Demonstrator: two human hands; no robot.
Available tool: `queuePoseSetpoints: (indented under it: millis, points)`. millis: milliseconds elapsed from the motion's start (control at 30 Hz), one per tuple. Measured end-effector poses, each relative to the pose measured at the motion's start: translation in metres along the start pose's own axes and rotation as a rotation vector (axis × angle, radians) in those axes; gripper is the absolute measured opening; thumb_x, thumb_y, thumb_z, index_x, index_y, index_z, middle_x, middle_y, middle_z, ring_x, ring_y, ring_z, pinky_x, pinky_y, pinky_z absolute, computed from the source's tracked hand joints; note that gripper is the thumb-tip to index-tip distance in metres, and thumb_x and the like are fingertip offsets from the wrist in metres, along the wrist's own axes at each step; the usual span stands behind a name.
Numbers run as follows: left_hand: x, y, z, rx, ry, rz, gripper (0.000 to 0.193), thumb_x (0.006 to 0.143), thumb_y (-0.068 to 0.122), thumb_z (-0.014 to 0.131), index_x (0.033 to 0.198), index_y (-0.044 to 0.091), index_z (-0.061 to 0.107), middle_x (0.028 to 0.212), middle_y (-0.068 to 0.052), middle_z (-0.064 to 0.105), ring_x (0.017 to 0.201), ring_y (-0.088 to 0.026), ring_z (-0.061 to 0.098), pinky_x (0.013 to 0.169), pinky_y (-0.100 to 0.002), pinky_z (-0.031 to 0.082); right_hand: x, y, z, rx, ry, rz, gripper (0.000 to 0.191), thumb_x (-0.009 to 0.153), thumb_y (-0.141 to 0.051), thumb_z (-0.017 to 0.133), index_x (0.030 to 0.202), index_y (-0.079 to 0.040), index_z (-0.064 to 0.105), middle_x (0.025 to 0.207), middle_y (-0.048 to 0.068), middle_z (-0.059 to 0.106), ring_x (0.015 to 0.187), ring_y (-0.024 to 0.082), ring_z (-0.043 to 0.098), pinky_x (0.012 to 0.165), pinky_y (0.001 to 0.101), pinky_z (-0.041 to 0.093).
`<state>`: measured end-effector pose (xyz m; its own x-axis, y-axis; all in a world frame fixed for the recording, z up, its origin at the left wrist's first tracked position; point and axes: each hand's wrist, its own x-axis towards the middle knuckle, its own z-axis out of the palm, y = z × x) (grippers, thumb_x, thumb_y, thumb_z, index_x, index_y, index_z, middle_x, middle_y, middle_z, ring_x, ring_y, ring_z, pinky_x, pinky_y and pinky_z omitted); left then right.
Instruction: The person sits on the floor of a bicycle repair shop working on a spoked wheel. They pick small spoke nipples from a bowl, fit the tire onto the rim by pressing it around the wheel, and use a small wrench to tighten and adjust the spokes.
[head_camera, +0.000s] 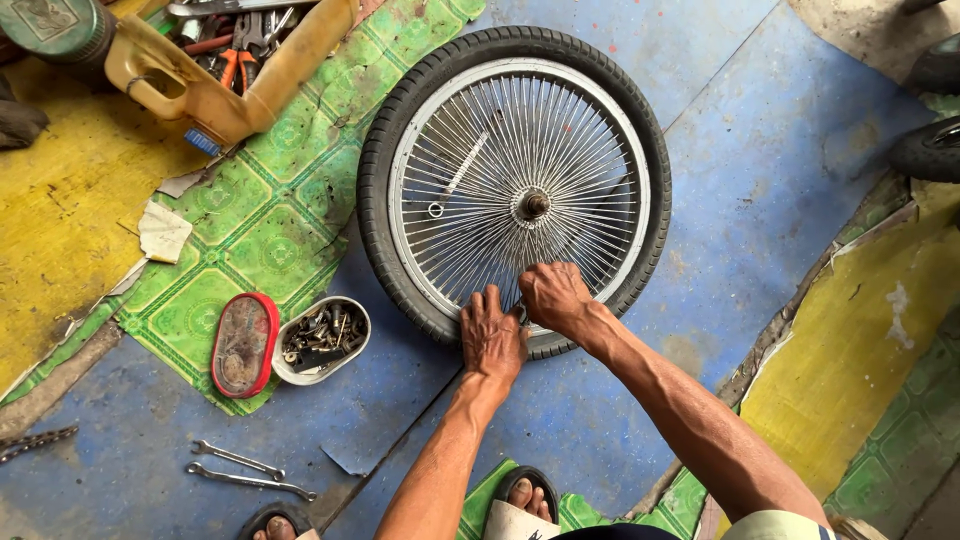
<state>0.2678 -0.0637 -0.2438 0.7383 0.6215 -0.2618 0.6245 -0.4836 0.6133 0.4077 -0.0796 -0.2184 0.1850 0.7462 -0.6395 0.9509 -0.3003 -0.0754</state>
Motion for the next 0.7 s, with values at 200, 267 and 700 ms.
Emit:
queuePoseSetpoints:
  millis: [200,267,700]
  points:
    - [0.001,-0.001,-0.003,0.012,-0.030,0.015,0.030,0.076,0.026,0.087,0.098,0.009,0.077,0.115,-0.012,0.047,0.114,-0.032,0.047,0.101,-0.051,0.040,0.000,0.001,0.008,-0.008,0.233,-0.076,0.015,0.087,-0.016,0.068,0.086,-0.001,0.072,0.085,0.019,0.068,0.072,0.030,0.064,0.067,0.0487,0.051]
    - [0.002,-0.002,-0.004,0.012,-0.041,0.012,0.031,0.076,0.027,0.087,0.099,0.008,0.077,0.116,-0.013,0.047,0.113,-0.032,0.047,0.100,-0.052,0.040,-0.001,0.002,0.009,0.023,0.371,-0.131,0.014,0.083,-0.014,0.071,0.081,-0.001,0.072,0.082,0.018,0.069,0.065,0.030,0.063,0.061,0.0481,0.051]
    - [0.002,-0.001,-0.008,0.070,-0.101,0.022,0.033,0.079,0.032,0.085,0.102,0.010,0.078,0.117,-0.012,0.046,0.116,-0.031,0.044,0.105,-0.049,0.038,0.001,-0.001,-0.003,-0.023,0.110,-0.034,0.021,0.089,-0.022,0.072,0.084,-0.002,0.071,0.077,0.016,0.067,0.068,0.027,0.061,0.065,0.0465,0.050]
